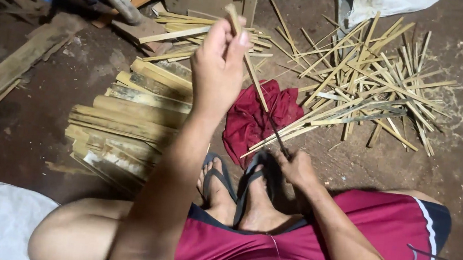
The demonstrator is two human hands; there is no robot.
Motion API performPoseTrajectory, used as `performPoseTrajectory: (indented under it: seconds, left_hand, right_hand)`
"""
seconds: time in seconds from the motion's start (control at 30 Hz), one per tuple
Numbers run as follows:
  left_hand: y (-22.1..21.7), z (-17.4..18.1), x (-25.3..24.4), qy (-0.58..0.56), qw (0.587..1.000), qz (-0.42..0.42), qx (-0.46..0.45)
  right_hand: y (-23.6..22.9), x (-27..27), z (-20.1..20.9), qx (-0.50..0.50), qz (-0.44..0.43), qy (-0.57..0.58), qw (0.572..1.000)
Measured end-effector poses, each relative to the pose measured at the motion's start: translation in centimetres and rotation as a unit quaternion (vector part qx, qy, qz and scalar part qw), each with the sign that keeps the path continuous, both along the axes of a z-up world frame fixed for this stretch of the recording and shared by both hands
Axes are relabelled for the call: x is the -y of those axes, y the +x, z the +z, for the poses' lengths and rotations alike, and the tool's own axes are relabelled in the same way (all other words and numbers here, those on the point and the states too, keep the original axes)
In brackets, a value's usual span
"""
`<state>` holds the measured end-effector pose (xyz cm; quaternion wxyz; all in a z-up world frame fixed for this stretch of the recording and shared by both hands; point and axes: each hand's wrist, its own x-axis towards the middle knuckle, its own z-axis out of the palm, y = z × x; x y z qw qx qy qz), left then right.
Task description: Splitting bamboo pieces into thin strips using a large knife.
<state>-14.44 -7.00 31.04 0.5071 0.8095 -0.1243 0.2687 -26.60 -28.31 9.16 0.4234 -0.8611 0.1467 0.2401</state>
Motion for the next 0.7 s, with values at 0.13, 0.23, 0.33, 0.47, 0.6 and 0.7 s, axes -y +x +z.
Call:
performPoseTrajectory:
  seconds: [0.13,0.23,0.33,0.47,0.6,0.7]
  left_hand:
    - [-3.3,-7.4,1.9,-0.134,0.982,0.01,-0.13]
    - [-5.6,-10.2,3.0,-0.105,0.973,0.004,-0.205]
    - [-7.4,-10.5,3.7,-0.083,0.975,0.016,-0.205]
    - [-8.3,-13.0,4.9,-0.066,0.978,-0.044,-0.191]
    - [-8.8,-14.9,5.1,-0.016,0.982,-0.071,-0.172]
    - [-9.4,-15.6,5.1,0.006,0.981,-0.066,-0.182]
  right_hand:
    - [0.6,-0.4,1.2,0.05,-0.142,0.16,0.976]
    - [1.1,-0.7,6.7,0.091,-0.167,0.218,0.957]
    - [1.2,-1.2,11.5,0.117,-0.19,0.334,0.916]
    - [1.1,-1.2,15.3,0.126,-0.172,0.42,0.882]
    - [1.0,-0.9,16.3,0.09,-0.134,0.447,0.88]
    - [0.5,-0.8,16.4,0.082,-0.13,0.452,0.879]
